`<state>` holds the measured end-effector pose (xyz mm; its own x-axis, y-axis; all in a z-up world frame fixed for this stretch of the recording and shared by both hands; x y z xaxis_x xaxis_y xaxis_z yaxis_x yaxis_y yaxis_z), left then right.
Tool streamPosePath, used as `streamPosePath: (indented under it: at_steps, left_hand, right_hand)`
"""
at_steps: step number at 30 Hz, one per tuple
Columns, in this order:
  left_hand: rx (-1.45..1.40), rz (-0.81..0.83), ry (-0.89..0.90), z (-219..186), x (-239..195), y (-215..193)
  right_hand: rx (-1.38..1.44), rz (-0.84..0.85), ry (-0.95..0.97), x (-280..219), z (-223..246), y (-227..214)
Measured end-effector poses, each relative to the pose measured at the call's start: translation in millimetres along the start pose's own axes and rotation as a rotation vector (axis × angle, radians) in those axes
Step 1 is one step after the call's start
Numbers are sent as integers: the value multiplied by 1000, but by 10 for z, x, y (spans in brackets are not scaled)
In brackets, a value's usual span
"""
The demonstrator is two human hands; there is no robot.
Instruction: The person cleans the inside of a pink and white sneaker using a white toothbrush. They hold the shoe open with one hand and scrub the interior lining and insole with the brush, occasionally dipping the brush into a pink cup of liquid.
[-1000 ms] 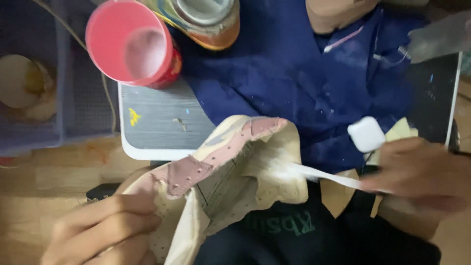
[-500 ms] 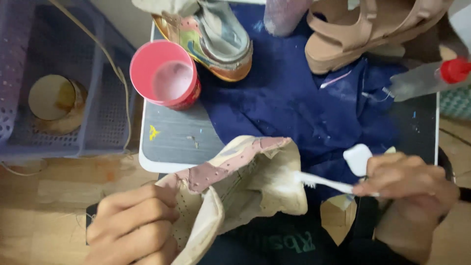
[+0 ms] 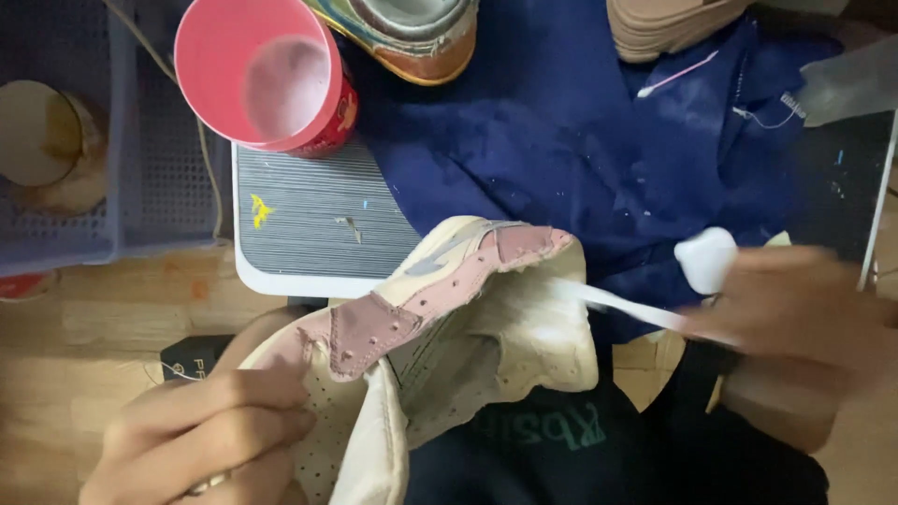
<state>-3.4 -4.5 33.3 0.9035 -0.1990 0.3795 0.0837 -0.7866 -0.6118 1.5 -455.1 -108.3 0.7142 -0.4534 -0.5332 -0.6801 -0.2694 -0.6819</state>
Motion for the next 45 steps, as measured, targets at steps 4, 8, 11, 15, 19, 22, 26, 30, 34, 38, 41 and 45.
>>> streamPosePath:
  at_steps: [4,8,11,15,19,22,26,30,34,38,41,45]
  left_hand:
    - [-68,-33,-1,-3,74,37]
    - [-51,9,-52,15,-18,3]
    - [-77,-28,-66,25,24,43]
    - [-102,-57,172,46,82,59]
    - [7,59,-123,81,2,1]
    - [-71,-76,314,114,68,56]
    - [-149,-180,407,147,129,78]
    - [-247,-203,452,106,180,78]
    - [-265,-233,506,126,153,96]
    - [-237,-223,430,49,171,69]
    - [-241,-256,448,77,158,101]
    - [-243,-297,457,10,192,95]
  right_hand:
    - [1132,-810,-1302,-417,38,-464]
    - [165,-332,-1532,-377,204,-597]
    - [723,-763,-1468,-391,-44,-580]
    - [811,-746,-1462,-649,273,-903]
    - [566,-764,-1479,-559,244,-945]
    - [744,-833,-1474,-699,378,-1328]
    - [745,-813,-1525,-982,251,-1497]
    - [598,-906,-1696,-869,636,-1425]
    - [494,-977,-1671,-938,278,-1397]
    - [440,-976,-1656,-970,540,-1555]
    - [450,-983,-1654,-1008,474,-1652]
    - [354,-986,-1641,-1000,756,-1602]
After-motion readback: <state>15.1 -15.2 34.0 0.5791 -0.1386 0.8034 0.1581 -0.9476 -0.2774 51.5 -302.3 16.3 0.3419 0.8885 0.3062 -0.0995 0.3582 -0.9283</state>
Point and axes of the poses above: each hand's wrist, its own x-axis towards the middle knuckle, its own y-axis out of the palm, z = x × y, the point moved 1 cm from there along x, towards the middle knuckle, and after that the axes turned 6 degrees about -z, right-handed, at the moved point
